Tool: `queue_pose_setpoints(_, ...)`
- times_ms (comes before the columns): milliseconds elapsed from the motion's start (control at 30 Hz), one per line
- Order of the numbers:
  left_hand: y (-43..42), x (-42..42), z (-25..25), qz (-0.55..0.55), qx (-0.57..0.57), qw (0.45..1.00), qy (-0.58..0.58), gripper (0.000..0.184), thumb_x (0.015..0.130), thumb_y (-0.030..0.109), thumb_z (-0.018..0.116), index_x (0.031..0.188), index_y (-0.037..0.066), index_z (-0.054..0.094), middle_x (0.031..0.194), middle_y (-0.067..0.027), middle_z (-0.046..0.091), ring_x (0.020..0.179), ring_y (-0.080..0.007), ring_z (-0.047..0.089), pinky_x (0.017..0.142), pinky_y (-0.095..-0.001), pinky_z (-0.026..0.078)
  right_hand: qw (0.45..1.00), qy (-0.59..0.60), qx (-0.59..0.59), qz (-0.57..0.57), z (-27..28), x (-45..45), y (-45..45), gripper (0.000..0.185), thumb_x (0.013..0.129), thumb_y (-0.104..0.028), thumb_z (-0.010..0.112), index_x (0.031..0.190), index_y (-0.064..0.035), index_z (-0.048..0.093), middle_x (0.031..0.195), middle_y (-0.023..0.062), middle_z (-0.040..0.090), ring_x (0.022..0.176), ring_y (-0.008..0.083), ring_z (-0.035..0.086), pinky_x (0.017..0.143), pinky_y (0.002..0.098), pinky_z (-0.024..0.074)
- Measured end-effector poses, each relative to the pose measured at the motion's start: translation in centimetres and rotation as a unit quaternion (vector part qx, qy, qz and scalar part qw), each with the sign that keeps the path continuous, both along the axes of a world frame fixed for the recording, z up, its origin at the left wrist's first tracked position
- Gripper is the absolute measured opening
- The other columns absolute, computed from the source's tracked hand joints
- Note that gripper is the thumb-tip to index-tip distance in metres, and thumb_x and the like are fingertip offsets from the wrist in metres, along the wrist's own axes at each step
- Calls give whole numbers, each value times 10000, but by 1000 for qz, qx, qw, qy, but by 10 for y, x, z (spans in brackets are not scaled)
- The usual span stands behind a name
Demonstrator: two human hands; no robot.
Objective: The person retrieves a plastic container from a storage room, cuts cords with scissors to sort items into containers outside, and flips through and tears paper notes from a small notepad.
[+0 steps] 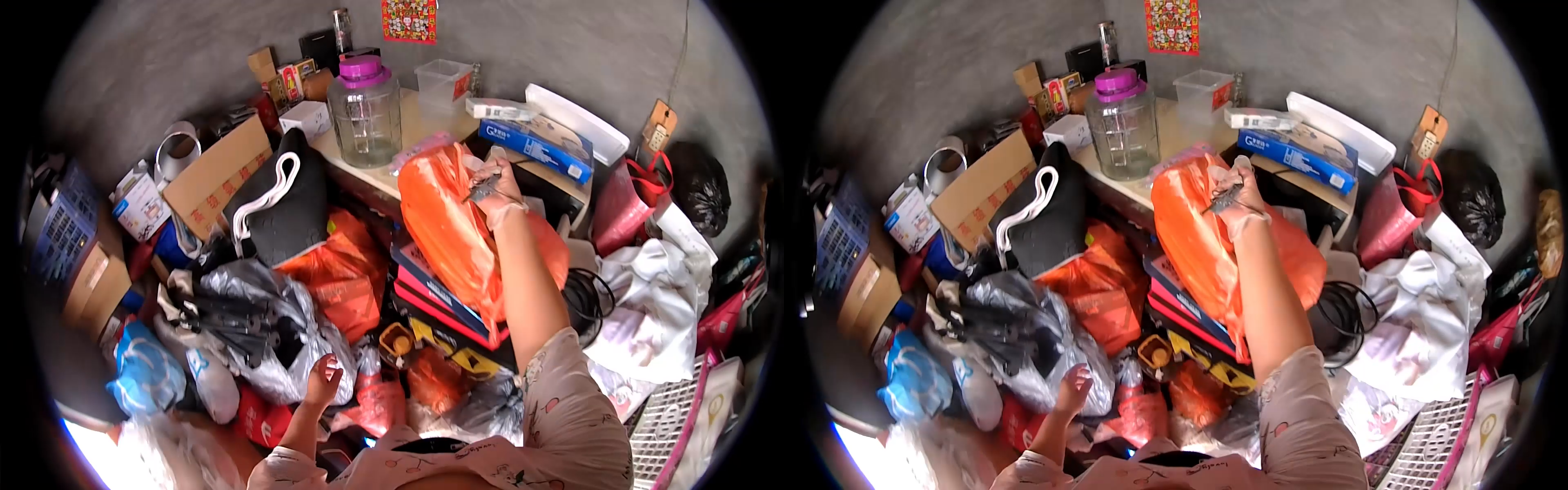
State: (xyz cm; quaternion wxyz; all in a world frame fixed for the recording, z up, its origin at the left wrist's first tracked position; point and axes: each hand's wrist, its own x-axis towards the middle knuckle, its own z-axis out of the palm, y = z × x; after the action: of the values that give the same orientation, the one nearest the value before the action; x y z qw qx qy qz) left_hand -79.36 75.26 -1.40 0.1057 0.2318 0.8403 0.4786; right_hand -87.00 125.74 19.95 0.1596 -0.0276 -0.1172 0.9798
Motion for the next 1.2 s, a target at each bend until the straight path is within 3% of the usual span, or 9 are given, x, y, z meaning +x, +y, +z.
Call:
queue_pose_setpoints(100,42,-76,43,-50,-4,989,137,464,725,62,617,1154,25,446,973,-156,550,785,-257,574,655,-328,471,992,-29,50,-110,-18,-62,18,254,795,-273,556,605,-177,418,476,-45,363,402,103,358,487,292,424)
queue_pose_setpoints(200,90,-148,82,-44,7,963,266,522,697,45,633,1175,3,425,997,-177,517,883,-308,526,697,-355,456,967,-152,135,-151,-46,-76,18,326,824,-282,516,548,-195,367,454,-43,362,429,135,404,473,296,359)
queue_pose_setpoints(267,130,-179,128,-10,5,960,280,534,687,38,646,1173,3,428,1024,-182,498,895,-318,515,740,-358,450,974,-95,143,-149,-87,-76,27,325,857,-305,509,579,-190,386,483,-72,372,402,69,393,427,241,361)
queue_pose_setpoints(333,166,-223,126,-32,83,956,278,551,666,19,662,1168,7,436,1062,-182,472,879,-314,513,760,-355,449,967,-116,141,-180,-91,-75,18,293,816,-357,572,633,-187,418,489,-81,375,396,71,403,440,248,422)
queue_pose_setpoints(533,300,-293,174,-122,133,919,351,578,639,-6,665,1171,22,440,1078,-184,465,911,-325,515,787,-366,446,991,3,21,-131,-112,-75,25,59,833,-192,531,845,-178,475,605,-85,441,474,36,455,502,190,433)
queue_pose_setpoints(633,379,-331,197,-129,148,897,396,541,646,11,651,1146,26,444,1130,-201,449,999,-388,481,823,-400,429,975,-37,107,-191,-109,-72,13,36,829,-159,495,822,-140,465,643,-44,429,538,55,431,571,198,409)
queue_pose_setpoints(933,573,-441,233,-83,8,847,525,733,669,80,672,1305,42,309,1375,-166,251,1153,-336,408,936,-379,386,980,-32,104,-167,-119,-75,19,58,796,-159,464,768,-112,443,601,-28,405,525,87,400,583,224,378)
queue_pose_setpoints(1133,647,-493,232,-105,-66,882,454,842,680,50,659,1362,58,165,1414,-154,172,1198,-327,378,957,-370,376,973,-83,135,-170,-122,-82,32,130,795,-168,433,684,-110,463,552,-7,456,519,97,431,526,223,365)
queue_pose_setpoints(1200,652,-498,225,-112,-81,882,451,760,672,45,668,1315,50,264,1372,-166,245,1152,-337,421,928,-377,398,968,-122,129,-176,-114,-82,33,128,794,-162,424,684,-108,460,546,0,456,510,97,428,511,213,355)
